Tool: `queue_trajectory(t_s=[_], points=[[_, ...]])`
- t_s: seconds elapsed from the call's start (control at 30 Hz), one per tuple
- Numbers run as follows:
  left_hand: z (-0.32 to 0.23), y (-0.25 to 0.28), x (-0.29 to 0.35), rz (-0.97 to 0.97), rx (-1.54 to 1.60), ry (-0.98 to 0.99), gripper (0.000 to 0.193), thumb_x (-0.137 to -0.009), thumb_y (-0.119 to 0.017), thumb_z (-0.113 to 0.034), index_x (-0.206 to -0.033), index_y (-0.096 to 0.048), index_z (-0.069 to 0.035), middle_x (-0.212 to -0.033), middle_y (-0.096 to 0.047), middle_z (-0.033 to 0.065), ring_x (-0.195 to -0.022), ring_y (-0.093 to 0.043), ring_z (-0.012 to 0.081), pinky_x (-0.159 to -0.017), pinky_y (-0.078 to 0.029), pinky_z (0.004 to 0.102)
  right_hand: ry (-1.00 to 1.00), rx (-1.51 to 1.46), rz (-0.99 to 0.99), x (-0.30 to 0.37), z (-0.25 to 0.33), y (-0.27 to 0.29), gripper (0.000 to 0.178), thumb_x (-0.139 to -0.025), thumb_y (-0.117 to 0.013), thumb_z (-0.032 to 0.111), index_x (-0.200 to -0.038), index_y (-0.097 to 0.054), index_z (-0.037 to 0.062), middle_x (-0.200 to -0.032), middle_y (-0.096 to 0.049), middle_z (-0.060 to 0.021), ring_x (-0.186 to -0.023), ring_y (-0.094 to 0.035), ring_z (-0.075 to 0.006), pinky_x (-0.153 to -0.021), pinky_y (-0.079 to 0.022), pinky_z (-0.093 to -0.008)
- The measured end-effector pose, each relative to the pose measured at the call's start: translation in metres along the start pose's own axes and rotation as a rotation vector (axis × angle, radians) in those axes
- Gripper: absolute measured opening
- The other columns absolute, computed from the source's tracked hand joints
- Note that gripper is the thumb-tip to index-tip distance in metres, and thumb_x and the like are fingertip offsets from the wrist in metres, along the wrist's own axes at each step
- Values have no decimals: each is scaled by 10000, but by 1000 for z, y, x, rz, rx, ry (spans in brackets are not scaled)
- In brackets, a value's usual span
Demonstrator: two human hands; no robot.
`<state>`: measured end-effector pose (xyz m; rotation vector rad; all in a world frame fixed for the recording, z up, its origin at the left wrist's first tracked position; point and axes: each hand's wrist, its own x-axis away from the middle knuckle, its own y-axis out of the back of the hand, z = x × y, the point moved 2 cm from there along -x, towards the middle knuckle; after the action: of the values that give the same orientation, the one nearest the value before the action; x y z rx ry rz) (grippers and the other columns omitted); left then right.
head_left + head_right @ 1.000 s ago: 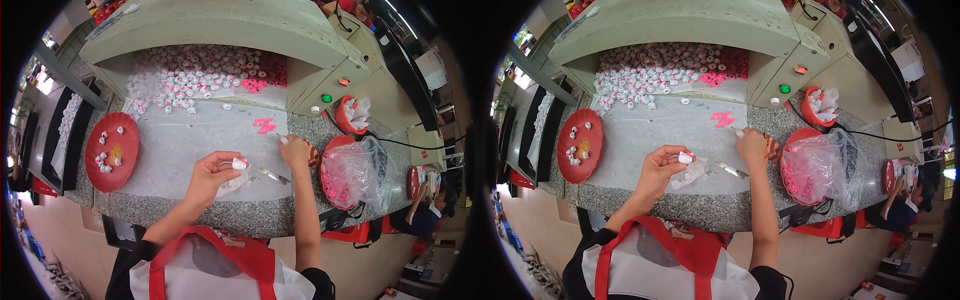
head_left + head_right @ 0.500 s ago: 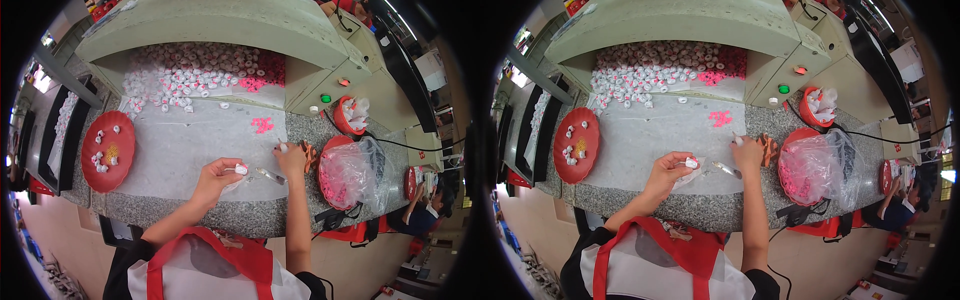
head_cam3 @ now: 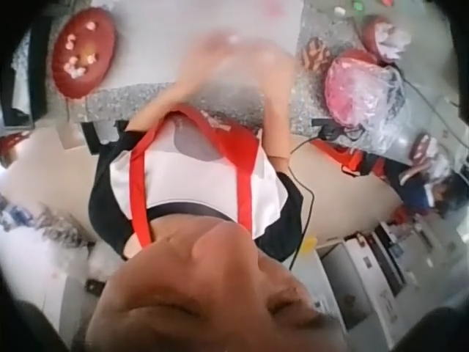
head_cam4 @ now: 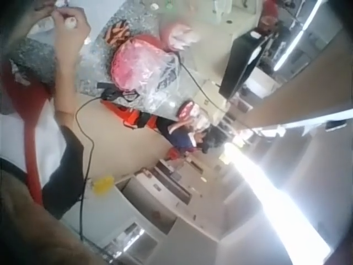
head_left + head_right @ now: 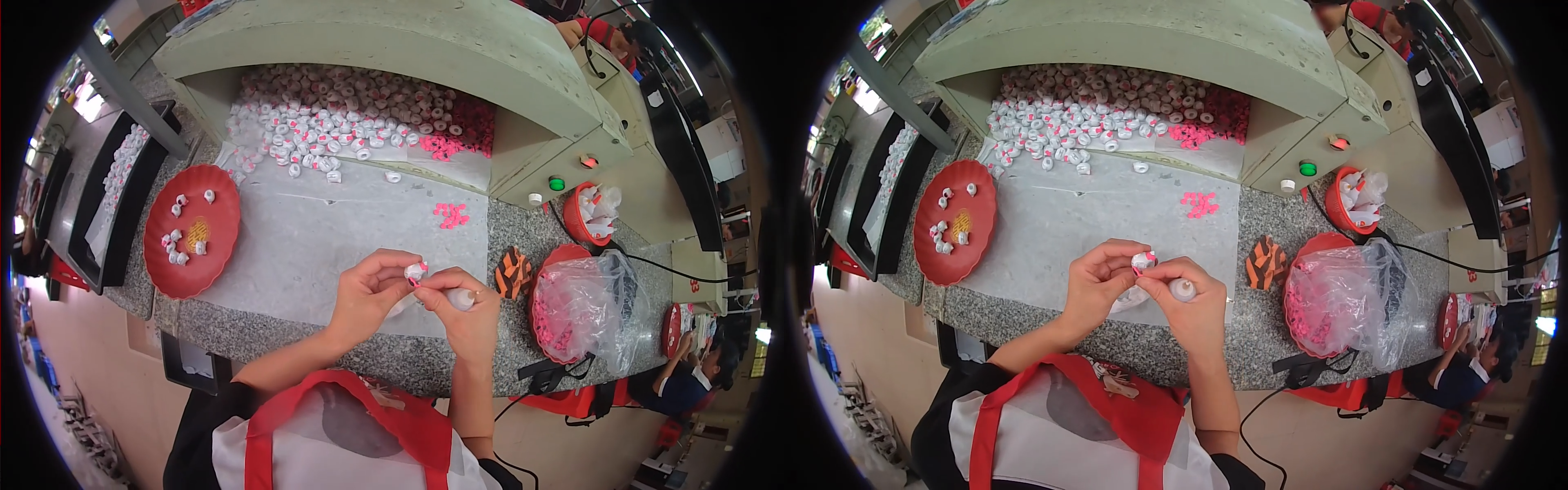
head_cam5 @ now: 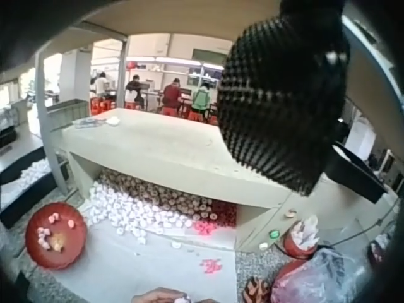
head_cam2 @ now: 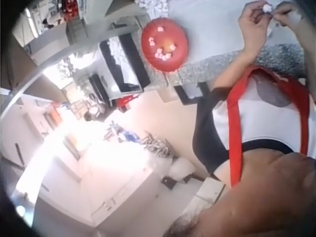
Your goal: Assembling small plastic toy figurines by applying glue and attaching accessory components.
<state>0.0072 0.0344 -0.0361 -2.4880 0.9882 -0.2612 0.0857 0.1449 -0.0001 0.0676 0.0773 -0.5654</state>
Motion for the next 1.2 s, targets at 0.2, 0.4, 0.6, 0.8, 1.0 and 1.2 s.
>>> queue_trajectory(t_s=[0.2, 0.4, 0.6, 0.8, 1.0, 1.2], points=[[-10, 1, 3, 59, -69, -117, 289, -756, -526, 125, -1032, -533, 39, -1098, -497, 110, -982, -532, 163, -837, -471, 274, -251, -32, -96, 4, -3, 5, 130, -680, -698, 1, -761, -595, -2, -716, -586, -14, -653, -512, -53, -561, -411, -185], [-14, 7, 0, 144, -10, 40, 297, -772, -541, 79, -1067, -532, 38, -1069, -522, 134, -961, -546, 192, -838, -454, 283, -131, -73, -102, 3, 11, -4, 213, -644, -690, -48, -836, -609, -1, -724, -572, -25, -658, -516, -73, -585, -406, -189], [-10, -7, 4, 85, -53, 40, 229, -800, -533, 50, -1027, -556, 40, -1028, -551, 89, -907, -557, 139, -780, -458, 239, -30, 0, -61, 9, -1, 5, 242, -643, -666, -83, -871, -630, -11, -747, -564, -41, -668, -509, -77, -590, -395, -194], [-8, -8, 3, 24, -90, -20, 211, -808, -526, 43, -1016, -553, 44, -1023, -546, 101, -913, -565, 151, -796, -459, 246, 13, -17, -6, 0, -12, 7, 238, -643, -656, -98, -867, -632, -20, -750, -564, -50, -665, -510, -88, -594, -395, -196], [-4, -2, 2, -7, -54, 28, 216, -804, -529, 43, -1018, -557, 35, -992, -577, 107, -906, -568, 156, -788, -469, 252, -30, -35, -23, -1, -22, 3, 204, -667, -645, -79, -864, -635, -28, -746, -563, -48, -643, -516, -85, -543, -405, -195], [24, 21, -15, -132, 312, 337, 256, -805, -553, -23, -1056, -546, 28, -934, -608, 116, -881, -587, 175, -791, -481, 263, -53, 91, -33, -11, -39, 0, 202, -689, -656, -25, -889, -640, -2, -786, -569, -46, -628, -519, -79, -537, -416, -195]])
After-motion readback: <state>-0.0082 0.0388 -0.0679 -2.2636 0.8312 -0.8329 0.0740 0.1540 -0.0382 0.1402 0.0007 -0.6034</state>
